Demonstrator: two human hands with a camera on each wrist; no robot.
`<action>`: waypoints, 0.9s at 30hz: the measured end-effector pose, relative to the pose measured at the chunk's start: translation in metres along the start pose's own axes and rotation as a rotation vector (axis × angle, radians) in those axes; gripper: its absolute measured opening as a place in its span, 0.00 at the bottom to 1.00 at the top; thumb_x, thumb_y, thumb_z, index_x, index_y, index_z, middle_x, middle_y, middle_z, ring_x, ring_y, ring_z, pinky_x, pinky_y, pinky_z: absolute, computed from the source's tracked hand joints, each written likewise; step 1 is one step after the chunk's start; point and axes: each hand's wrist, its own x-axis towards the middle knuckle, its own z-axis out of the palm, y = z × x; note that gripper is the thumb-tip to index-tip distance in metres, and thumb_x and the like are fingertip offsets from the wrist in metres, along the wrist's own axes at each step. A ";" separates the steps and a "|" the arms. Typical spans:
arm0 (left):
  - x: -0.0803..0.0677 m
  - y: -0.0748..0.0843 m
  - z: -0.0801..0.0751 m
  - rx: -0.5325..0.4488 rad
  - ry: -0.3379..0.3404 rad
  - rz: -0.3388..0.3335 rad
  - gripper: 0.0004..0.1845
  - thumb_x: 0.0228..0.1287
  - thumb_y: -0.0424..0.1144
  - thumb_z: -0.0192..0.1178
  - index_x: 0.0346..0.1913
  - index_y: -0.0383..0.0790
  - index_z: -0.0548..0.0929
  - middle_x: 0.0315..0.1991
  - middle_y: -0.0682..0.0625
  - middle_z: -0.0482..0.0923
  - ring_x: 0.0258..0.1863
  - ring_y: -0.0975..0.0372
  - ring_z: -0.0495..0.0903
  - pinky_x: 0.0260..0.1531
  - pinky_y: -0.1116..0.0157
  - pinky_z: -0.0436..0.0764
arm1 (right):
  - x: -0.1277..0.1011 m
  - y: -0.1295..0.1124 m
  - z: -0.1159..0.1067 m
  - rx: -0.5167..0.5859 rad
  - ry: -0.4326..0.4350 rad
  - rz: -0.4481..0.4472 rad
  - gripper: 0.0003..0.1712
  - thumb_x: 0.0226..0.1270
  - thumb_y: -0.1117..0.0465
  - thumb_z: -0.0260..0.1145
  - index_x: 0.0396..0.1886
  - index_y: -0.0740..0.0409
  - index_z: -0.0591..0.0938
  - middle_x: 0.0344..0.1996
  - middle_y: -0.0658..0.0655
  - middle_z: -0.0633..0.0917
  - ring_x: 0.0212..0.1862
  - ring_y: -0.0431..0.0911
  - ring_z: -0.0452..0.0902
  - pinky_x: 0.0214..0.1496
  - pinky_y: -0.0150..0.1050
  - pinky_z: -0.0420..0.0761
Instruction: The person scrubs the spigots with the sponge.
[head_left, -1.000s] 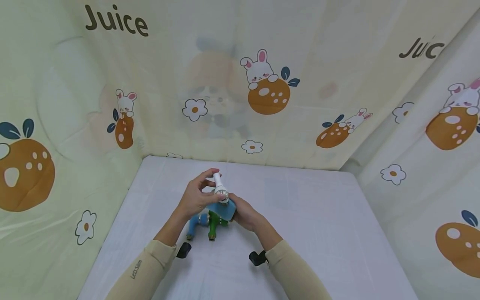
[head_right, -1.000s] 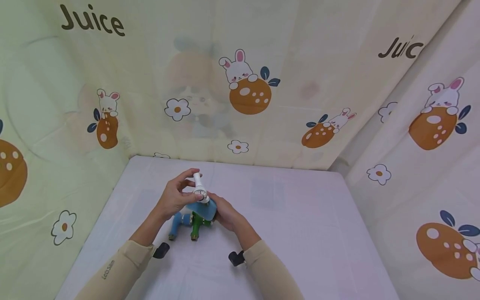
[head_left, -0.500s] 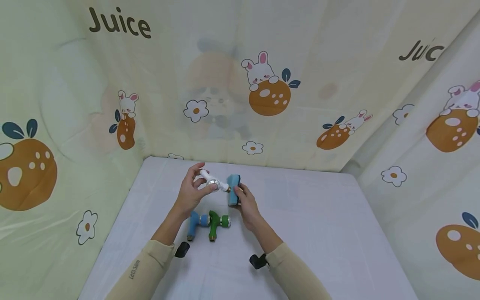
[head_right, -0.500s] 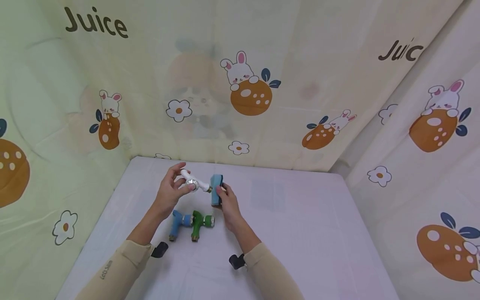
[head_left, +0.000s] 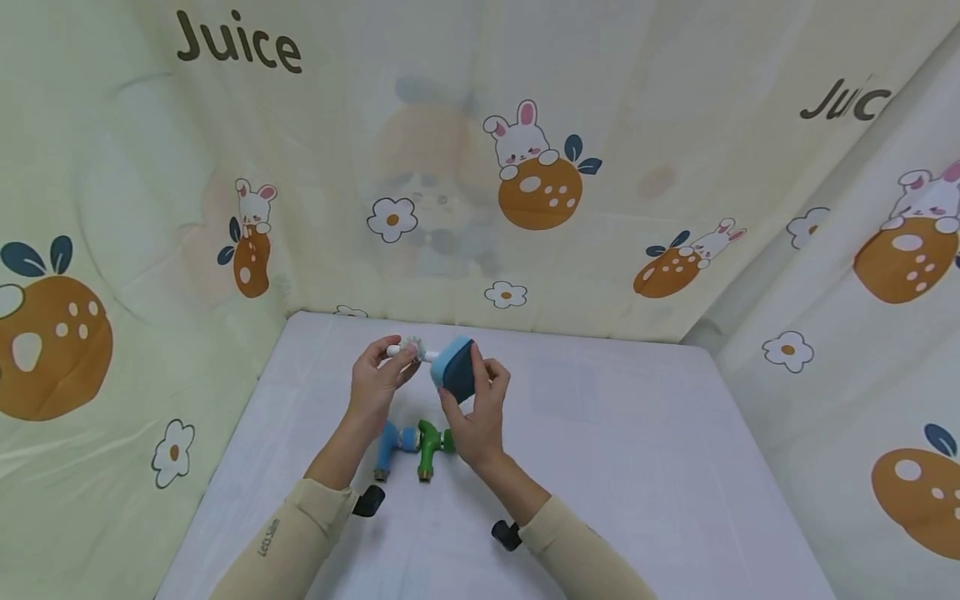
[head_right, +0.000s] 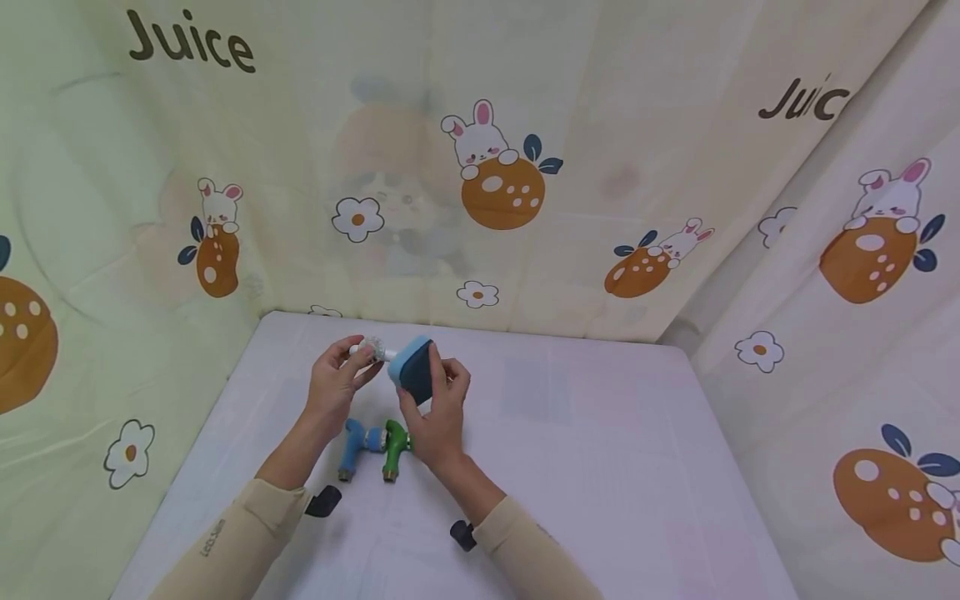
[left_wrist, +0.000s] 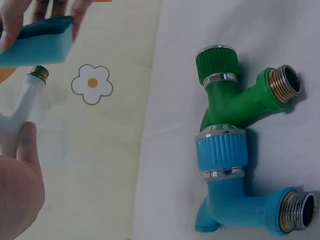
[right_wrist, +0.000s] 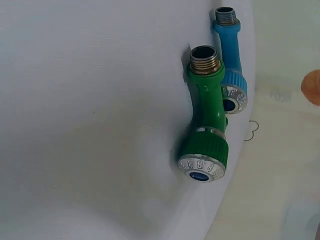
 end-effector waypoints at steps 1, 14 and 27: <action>0.000 -0.001 0.000 0.011 0.009 -0.003 0.26 0.69 0.35 0.69 0.65 0.31 0.73 0.53 0.42 0.71 0.47 0.62 0.87 0.56 0.61 0.85 | -0.001 -0.002 0.001 -0.033 0.002 -0.055 0.48 0.69 0.60 0.70 0.84 0.46 0.59 0.66 0.64 0.61 0.69 0.55 0.62 0.65 0.60 0.77; -0.008 0.001 0.015 -0.002 0.025 -0.097 0.29 0.69 0.51 0.70 0.62 0.36 0.74 0.50 0.48 0.77 0.47 0.63 0.81 0.48 0.71 0.84 | -0.006 -0.014 0.008 -0.203 -0.050 -0.261 0.44 0.70 0.58 0.72 0.81 0.51 0.63 0.67 0.67 0.61 0.69 0.57 0.58 0.64 0.56 0.80; -0.014 0.005 0.011 0.204 -0.263 -0.224 0.31 0.80 0.57 0.47 0.61 0.31 0.79 0.52 0.48 0.77 0.50 0.59 0.75 0.59 0.61 0.70 | -0.006 -0.007 0.007 -0.207 -0.038 -0.189 0.46 0.69 0.60 0.73 0.82 0.48 0.62 0.68 0.68 0.62 0.70 0.59 0.60 0.64 0.60 0.80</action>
